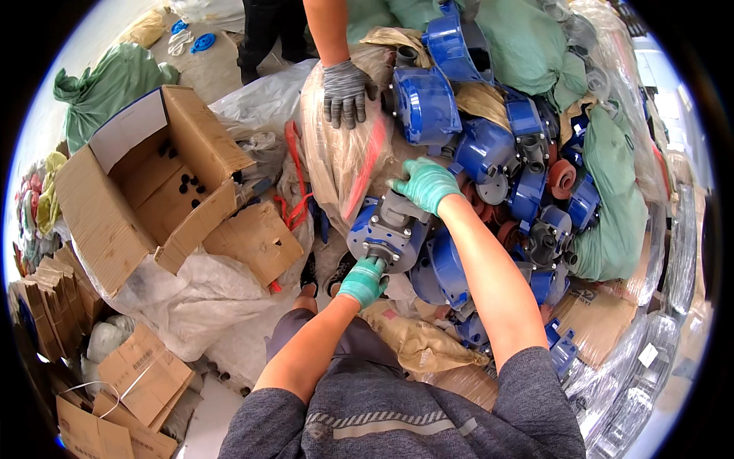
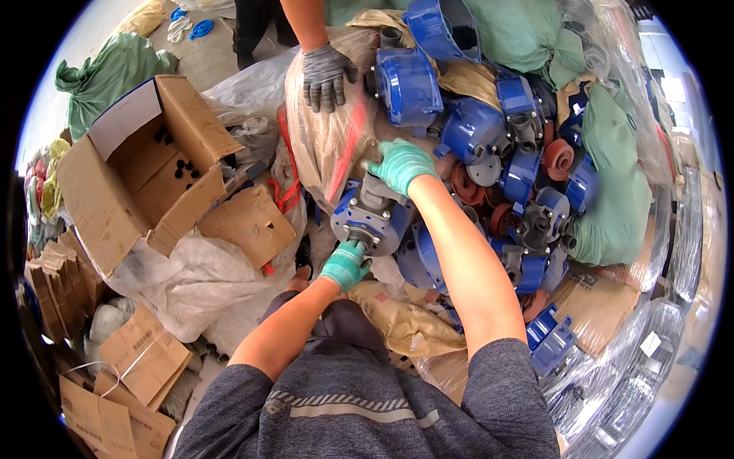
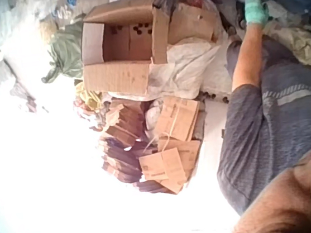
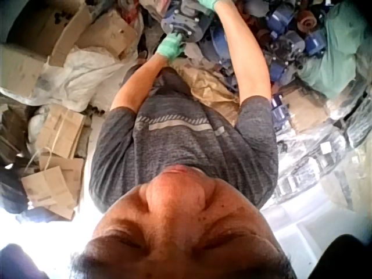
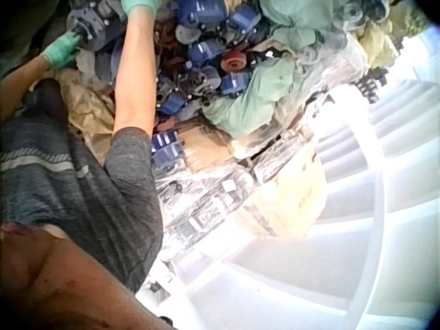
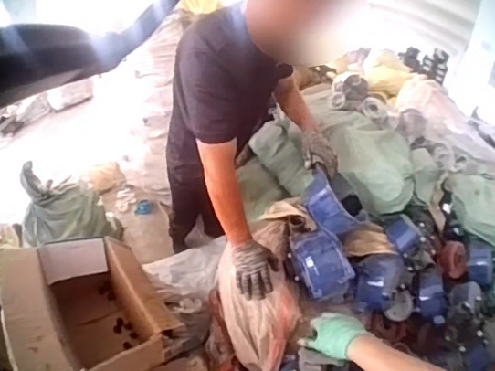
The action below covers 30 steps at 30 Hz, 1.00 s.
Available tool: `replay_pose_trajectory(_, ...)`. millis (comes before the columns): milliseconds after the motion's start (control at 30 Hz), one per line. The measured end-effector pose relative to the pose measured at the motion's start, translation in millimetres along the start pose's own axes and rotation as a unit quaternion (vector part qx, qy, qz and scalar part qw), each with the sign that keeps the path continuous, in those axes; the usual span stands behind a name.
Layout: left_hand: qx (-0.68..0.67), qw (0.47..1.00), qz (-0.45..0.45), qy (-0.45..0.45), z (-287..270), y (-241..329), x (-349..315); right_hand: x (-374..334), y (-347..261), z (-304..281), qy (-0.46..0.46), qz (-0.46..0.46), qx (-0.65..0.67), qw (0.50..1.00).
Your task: The person picks up blue metal parts from a large pile, turns them over to inspect them, and places them back on the pile. The person also moves a cardboard box and a large sack to access the parts. Another person is visible in the background working with similar items.
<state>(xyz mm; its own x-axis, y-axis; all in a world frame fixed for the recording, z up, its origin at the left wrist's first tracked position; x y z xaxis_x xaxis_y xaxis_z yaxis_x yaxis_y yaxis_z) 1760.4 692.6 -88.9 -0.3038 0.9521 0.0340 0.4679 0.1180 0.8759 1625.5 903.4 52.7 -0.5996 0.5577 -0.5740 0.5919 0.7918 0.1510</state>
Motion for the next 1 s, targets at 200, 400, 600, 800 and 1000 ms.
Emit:
replay_pose_trajectory(200, 0.007, 1.0, 0.009, 0.012, 1, -3, -1, 23, -10, 6, -0.065, -0.143, 0.091, 0.983)
replay_pose_trajectory(400, 0.017, 1.0, 0.007, 0.019, 2, -2, -2, 8, -18, -2, -0.1, -0.033, -0.07, 0.992)
replay_pose_trajectory(600, 0.018, 0.999, 0.012, 0.049, 5, -3, 1, 18, -25, 11, -0.116, -0.115, -0.033, 0.986)
replay_pose_trajectory(800, 0.026, 0.999, 0.015, 0.025, 11, -4, 2, 15, -19, 6, -0.086, 0.019, -0.03, 0.996)
replay_pose_trajectory(1000, 0.023, 1.0, -0.004, 0.021, 9, -3, 0, 17, -24, 9, -0.108, -0.058, -0.048, 0.991)
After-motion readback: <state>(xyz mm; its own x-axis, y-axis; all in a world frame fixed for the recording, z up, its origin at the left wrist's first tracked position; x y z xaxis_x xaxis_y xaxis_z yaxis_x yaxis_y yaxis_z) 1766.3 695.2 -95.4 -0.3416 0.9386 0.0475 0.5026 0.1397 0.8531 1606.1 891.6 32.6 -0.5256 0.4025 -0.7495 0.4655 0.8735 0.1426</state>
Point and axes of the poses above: each hand's wrist, its own x-axis towards the middle knuckle, its own z-axis out of the palm, y = z × x, the point moved 5 cm from there along x, towards the middle knuckle, and after that the axes turned 15 degrees about z, right-handed, at the moved point
